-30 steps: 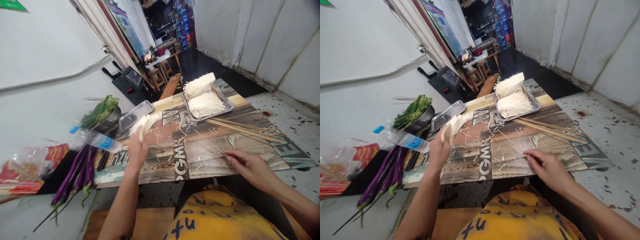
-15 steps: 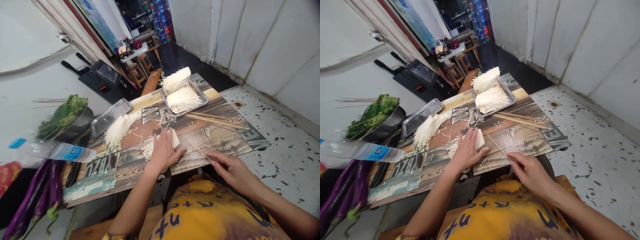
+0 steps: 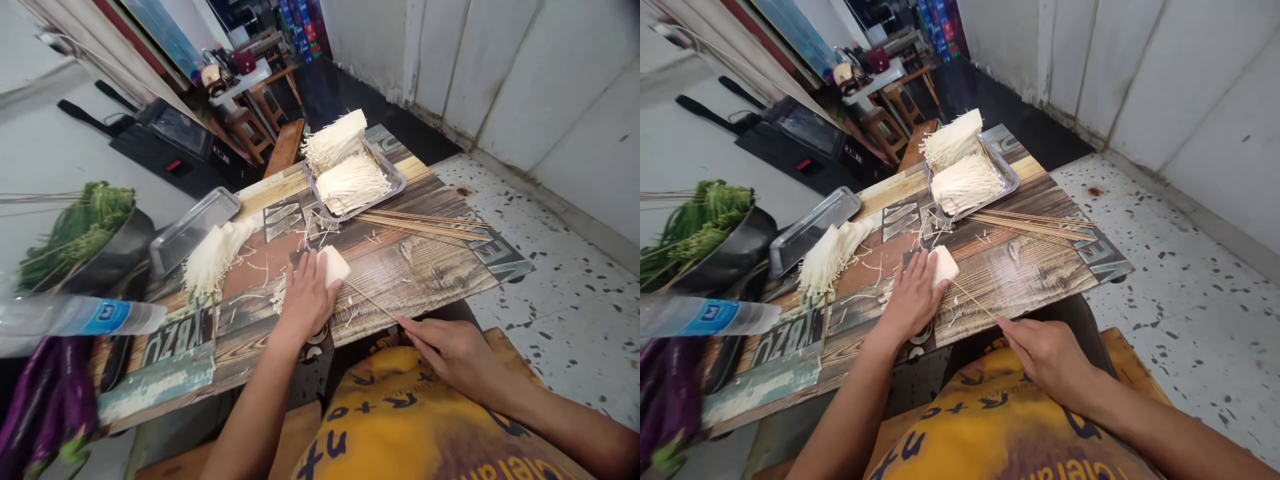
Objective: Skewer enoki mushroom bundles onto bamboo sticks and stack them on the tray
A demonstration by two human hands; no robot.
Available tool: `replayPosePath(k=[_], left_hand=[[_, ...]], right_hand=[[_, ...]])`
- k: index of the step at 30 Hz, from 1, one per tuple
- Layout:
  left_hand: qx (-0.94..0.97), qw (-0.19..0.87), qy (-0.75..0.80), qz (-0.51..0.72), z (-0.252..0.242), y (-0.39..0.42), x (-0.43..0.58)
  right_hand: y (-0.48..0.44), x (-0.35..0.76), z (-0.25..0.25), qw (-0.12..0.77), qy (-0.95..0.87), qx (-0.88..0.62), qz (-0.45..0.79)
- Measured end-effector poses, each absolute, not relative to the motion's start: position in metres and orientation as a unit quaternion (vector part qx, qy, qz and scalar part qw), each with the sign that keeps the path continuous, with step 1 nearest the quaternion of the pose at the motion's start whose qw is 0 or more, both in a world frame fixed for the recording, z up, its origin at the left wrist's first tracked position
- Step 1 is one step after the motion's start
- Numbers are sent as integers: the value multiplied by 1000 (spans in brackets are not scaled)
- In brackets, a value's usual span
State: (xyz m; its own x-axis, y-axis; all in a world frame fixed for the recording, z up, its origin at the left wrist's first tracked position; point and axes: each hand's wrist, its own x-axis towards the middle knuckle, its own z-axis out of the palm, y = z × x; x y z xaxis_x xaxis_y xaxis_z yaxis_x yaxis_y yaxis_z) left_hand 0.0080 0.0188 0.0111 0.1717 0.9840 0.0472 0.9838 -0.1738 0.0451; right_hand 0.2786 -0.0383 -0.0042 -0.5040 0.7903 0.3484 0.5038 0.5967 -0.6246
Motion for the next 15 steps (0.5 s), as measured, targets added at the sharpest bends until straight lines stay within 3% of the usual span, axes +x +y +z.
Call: replayPosePath(k=[8, 15], left_hand=[[795, -37, 604, 41, 31, 16, -5], [816, 8, 577, 40, 16, 21, -4]], right_hand=[[-38, 278, -3, 291, -855, -385, 188], [-39, 279, -4, 270, -868, -379, 175]])
